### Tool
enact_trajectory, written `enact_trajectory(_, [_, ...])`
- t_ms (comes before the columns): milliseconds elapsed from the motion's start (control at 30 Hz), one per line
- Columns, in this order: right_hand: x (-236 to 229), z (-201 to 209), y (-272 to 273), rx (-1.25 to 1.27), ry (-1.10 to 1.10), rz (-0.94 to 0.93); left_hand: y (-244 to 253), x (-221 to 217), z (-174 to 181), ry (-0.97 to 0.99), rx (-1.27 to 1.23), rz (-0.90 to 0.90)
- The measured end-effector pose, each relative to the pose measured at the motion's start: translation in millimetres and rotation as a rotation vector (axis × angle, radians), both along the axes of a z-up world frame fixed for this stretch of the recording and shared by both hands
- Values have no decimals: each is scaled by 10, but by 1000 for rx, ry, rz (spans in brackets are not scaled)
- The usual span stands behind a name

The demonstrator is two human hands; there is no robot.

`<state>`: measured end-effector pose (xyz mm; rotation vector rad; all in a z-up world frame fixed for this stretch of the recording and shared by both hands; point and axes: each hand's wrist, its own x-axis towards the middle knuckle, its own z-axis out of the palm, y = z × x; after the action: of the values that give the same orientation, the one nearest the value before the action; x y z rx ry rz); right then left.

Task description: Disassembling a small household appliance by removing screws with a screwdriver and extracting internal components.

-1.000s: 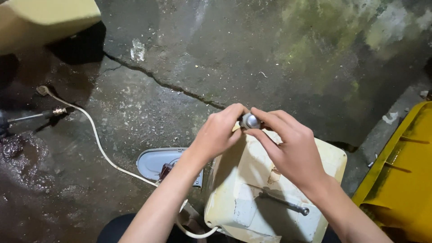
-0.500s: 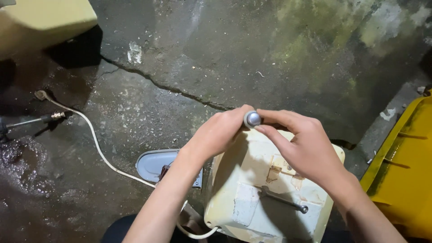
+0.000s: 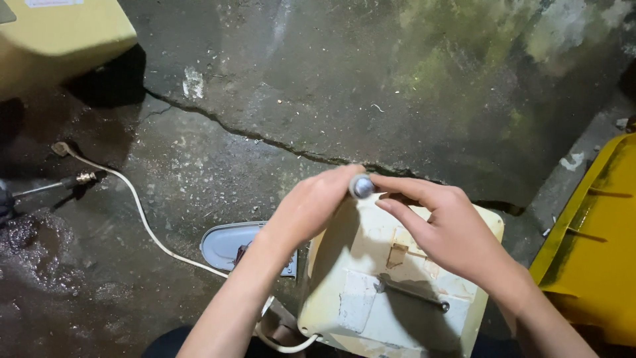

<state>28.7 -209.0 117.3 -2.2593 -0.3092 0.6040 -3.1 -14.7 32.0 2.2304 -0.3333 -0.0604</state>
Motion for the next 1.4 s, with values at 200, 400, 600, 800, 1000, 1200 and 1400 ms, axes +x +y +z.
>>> enact_trajectory(200, [-25, 12, -11, -13, -29, 10, -16, 33, -1, 68, 64, 7])
enact_trajectory(400, [-48, -58, 23, 7, -282, 9, -153, -33, -26, -1, 48, 56])
enact_trajectory(600, [-248, -357, 132, -58, -574, 37, -152, -133, -241, 32, 207, 81])
enact_trajectory(800, [-110, -382, 164, -61, -658, 131, -125, -106, -402, 149, 216, 157])
enact_trajectory(1000, [-30, -241, 119, -149, -451, 215, 24, 16, 79, 250, -235, 33])
enact_trajectory(1200, [-155, -410, 143, -140, -514, 191, -87, -88, -454, 44, 53, 67])
enact_trajectory(1400, [-104, -498, 152, -15, -615, 120, -223, -110, -485, -43, -32, 276])
